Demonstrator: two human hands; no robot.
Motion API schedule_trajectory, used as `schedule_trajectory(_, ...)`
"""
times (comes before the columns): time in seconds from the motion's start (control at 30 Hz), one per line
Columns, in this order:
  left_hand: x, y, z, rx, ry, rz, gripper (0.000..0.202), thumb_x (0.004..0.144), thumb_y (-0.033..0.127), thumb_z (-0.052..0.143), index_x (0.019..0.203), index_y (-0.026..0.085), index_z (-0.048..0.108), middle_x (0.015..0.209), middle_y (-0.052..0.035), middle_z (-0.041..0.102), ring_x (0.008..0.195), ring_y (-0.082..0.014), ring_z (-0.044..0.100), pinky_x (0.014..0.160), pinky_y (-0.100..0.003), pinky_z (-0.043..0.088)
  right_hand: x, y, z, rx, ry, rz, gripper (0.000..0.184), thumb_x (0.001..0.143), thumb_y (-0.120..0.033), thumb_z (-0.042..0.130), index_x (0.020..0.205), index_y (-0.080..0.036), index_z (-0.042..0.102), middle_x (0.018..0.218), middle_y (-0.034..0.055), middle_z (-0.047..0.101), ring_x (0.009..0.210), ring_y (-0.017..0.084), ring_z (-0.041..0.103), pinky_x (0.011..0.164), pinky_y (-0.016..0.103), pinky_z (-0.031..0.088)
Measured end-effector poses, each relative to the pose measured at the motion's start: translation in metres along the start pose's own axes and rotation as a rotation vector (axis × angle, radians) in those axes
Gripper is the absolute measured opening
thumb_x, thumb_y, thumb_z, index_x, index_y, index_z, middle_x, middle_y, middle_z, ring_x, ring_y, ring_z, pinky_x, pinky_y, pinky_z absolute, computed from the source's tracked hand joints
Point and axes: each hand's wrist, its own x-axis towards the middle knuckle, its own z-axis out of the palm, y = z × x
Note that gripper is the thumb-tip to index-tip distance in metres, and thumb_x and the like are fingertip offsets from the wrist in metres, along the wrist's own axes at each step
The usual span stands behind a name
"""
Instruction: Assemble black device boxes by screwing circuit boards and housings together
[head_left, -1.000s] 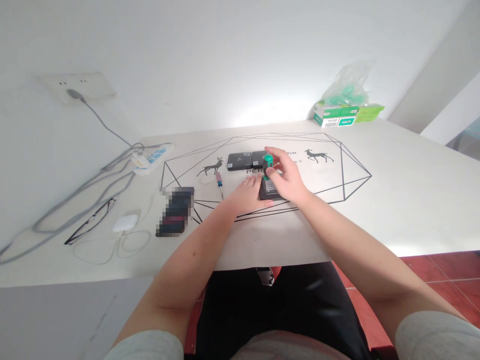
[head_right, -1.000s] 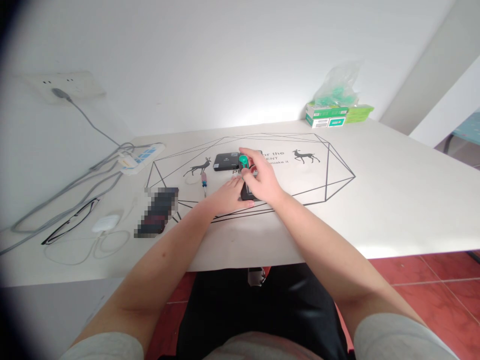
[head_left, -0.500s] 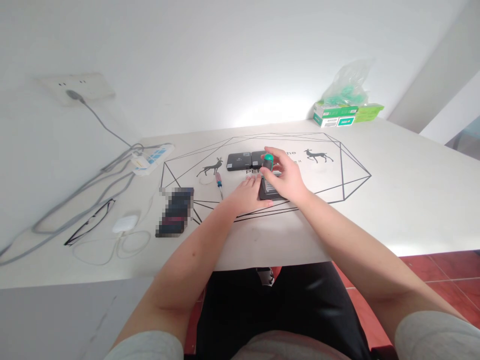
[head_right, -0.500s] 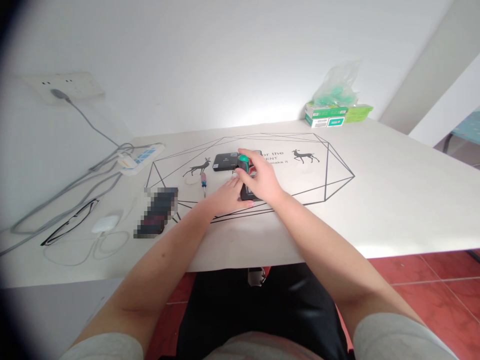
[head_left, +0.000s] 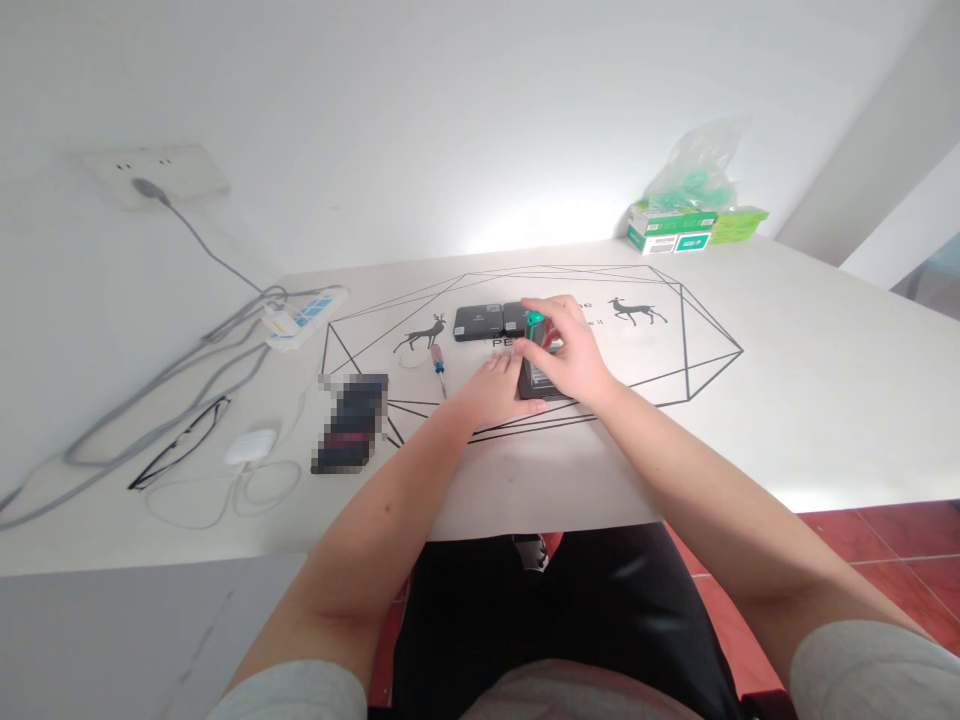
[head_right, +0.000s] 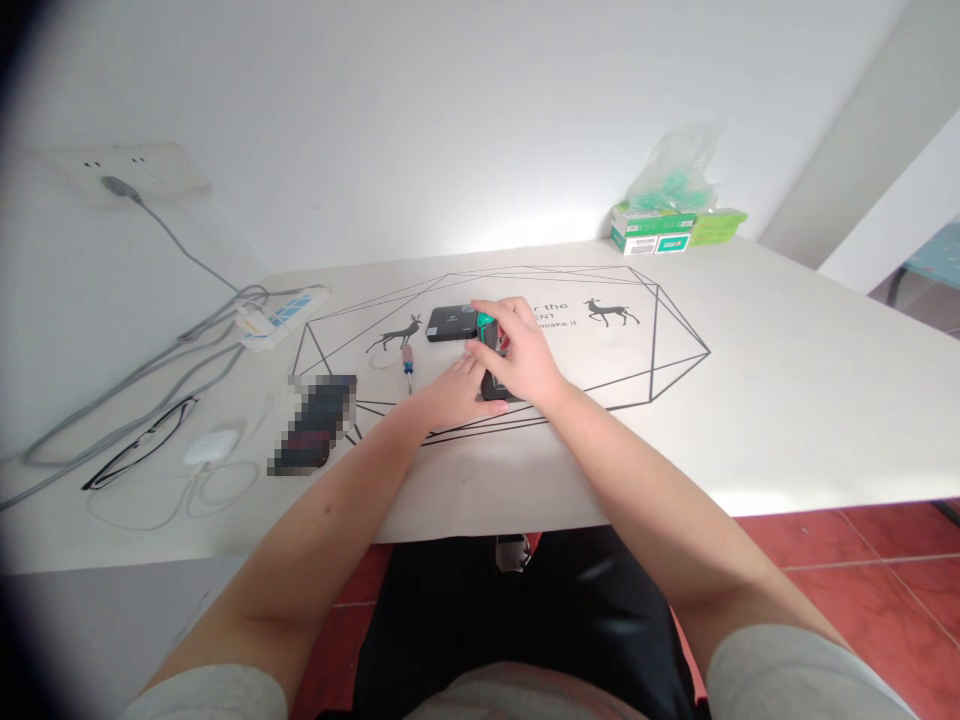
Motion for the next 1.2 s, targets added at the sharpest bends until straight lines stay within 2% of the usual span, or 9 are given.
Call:
schedule_trajectory(0.13,-0.0006,0.0014,-0.0035,0.006,-0.028,0.005,0.118,0.089,0.081,0.058,0.176,0.021,0.005,0.183,-0.0135,0.016,0.167,-0.0456,0.015,0.132,-0.058,0.023,-0.0007,0.0024,0.0009,-0.011,0.015,0.005,0.047,0.094,-0.040,0.072,0.140,-0.029,0.064,0.109,0.0080,0.063,0.083,0.023,0.062,0.079,0.048,0.064)
schedule_trajectory(0.23,-0.0009,0.0024,-0.0051,0.013,-0.057,-0.028,0.120,0.088,0.083,0.056,0.175,0.017,0.007,0.183,-0.0169,0.013,0.167,-0.0461,0.012,0.133,-0.058,0.020,-0.0022,0.0011,0.0015,0.051,0.020,0.033,0.051,0.097,-0.037,0.065,0.146,-0.029,0.057,0.118,0.0105,0.066,0.094,0.026,0.067,0.080,0.048,0.065)
schedule_trajectory(0.33,-0.0010,0.0033,-0.0052,0.016,-0.076,-0.055,0.124,0.088,0.085,0.055,0.175,0.012,0.006,0.183,-0.0202,0.011,0.167,-0.0466,0.011,0.134,-0.058,0.019,-0.0029,-0.0014,0.0011,0.108,-0.009,0.055,0.047,0.099,-0.037,0.059,0.146,-0.028,0.056,0.126,0.0117,0.070,0.108,0.029,0.071,0.088,0.051,0.065)
schedule_trajectory(0.43,-0.0012,0.0035,-0.0047,0.009,-0.062,-0.040,0.121,0.088,0.083,0.056,0.175,0.017,0.005,0.183,-0.0162,0.012,0.167,-0.0459,0.012,0.134,-0.058,0.019,-0.0023,-0.0031,0.0005,0.117,-0.038,0.057,0.041,0.102,-0.039,0.055,0.142,-0.028,0.059,0.131,0.0117,0.071,0.116,0.030,0.071,0.093,0.051,0.065)
schedule_trajectory(0.57,-0.0018,0.0038,-0.0051,-0.004,-0.033,0.006,0.116,0.089,0.081,0.057,0.176,0.024,0.005,0.184,-0.0104,0.012,0.168,-0.0448,0.011,0.133,-0.058,0.021,-0.0010,-0.0018,0.0009,0.050,-0.015,0.015,0.045,0.097,-0.045,0.068,0.138,-0.029,0.063,0.122,0.0116,0.068,0.106,0.029,0.068,0.081,0.047,0.066)
schedule_trajectory(0.7,-0.0023,0.0059,-0.0072,0.003,-0.046,-0.010,0.118,0.089,0.078,0.058,0.176,0.019,0.004,0.184,-0.0135,0.011,0.168,-0.0447,0.013,0.133,-0.058,0.022,-0.0009,0.0020,0.0020,-0.021,0.005,-0.012,0.047,0.094,-0.043,0.072,0.139,-0.030,0.064,0.111,0.0091,0.063,0.092,0.025,0.063,0.074,0.045,0.065)
schedule_trajectory(0.9,-0.0025,0.0079,-0.0086,0.026,-0.082,-0.053,0.120,0.088,0.083,0.055,0.174,0.013,0.009,0.183,-0.0182,0.010,0.168,-0.0440,0.009,0.135,-0.056,0.017,-0.0022,0.0010,0.0022,0.032,0.026,-0.012,0.053,0.097,-0.036,0.064,0.148,-0.031,0.055,0.123,0.0112,0.067,0.096,0.027,0.067,0.075,0.046,0.066)
schedule_trajectory(1.0,-0.0029,0.0085,-0.0088,0.017,-0.099,-0.074,0.122,0.088,0.085,0.053,0.175,0.012,0.006,0.183,-0.0185,0.006,0.168,-0.0437,0.005,0.136,-0.057,0.015,-0.0024,-0.0015,0.0010,0.042,0.010,0.002,0.049,0.097,-0.035,0.061,0.145,-0.030,0.056,0.125,0.0113,0.071,0.097,0.027,0.070,0.078,0.047,0.067)
schedule_trajectory(1.2,-0.0020,0.0068,-0.0068,0.020,-0.103,-0.079,0.124,0.088,0.085,0.053,0.175,0.010,0.004,0.183,-0.0195,0.006,0.168,-0.0425,0.006,0.136,-0.055,0.015,-0.0020,-0.0040,-0.0003,0.031,0.016,0.017,0.044,0.094,-0.033,0.060,0.138,-0.028,0.062,0.125,0.0110,0.075,0.097,0.028,0.073,0.081,0.049,0.068)
